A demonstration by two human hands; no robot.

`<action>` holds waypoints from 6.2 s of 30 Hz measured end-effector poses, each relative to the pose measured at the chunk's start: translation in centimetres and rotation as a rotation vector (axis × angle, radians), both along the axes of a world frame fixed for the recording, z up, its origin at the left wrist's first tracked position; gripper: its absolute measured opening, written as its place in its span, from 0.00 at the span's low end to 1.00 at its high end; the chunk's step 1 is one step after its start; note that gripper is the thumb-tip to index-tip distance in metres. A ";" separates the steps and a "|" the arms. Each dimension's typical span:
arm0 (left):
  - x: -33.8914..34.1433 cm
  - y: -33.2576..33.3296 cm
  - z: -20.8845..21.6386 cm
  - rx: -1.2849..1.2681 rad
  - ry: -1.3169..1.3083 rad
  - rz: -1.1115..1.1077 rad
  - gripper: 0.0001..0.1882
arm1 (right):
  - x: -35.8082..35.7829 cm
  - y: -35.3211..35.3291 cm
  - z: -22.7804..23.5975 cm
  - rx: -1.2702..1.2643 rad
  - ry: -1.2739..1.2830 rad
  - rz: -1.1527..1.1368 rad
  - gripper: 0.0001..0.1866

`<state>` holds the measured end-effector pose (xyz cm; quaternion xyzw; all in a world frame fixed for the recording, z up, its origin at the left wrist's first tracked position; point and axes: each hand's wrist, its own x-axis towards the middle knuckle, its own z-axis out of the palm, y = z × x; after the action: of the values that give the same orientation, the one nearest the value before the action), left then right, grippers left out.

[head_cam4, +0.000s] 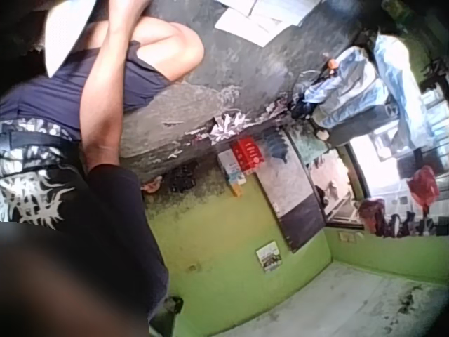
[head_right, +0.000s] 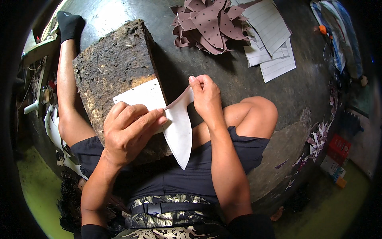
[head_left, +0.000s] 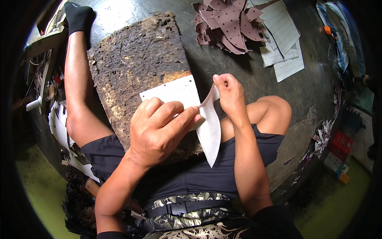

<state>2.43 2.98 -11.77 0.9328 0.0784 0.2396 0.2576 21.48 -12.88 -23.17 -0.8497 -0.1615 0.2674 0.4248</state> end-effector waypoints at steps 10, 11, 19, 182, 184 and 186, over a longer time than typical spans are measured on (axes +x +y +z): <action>0.1 0.1 0.3 0.057 0.060 -0.056 0.13 | 0.3 0.3 0.2 -0.054 -0.110 0.001 0.20; 0.2 0.0 0.4 0.051 0.065 -0.057 0.13 | 0.3 0.3 0.8 -0.090 -0.091 -0.024 0.19; -1.2 -0.3 0.3 0.009 0.193 -0.038 0.13 | 0.0 -0.6 10.7 0.204 -0.332 0.579 0.16; 0.3 -0.6 2.2 0.086 0.189 0.150 0.18 | -2.0 0.0 4.9 0.530 0.888 -0.022 0.13; 0.3 -0.5 2.2 0.087 0.196 0.150 0.18 | -1.9 -0.1 4.8 0.517 0.866 -0.023 0.13; 0.4 -0.6 2.2 0.088 0.199 0.151 0.17 | -1.7 -0.1 4.7 0.497 0.835 -0.024 0.13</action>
<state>2.79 2.41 -9.54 0.9538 0.1631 0.1679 0.1885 19.77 -12.99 -18.50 -0.5442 -0.0262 0.5339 0.6466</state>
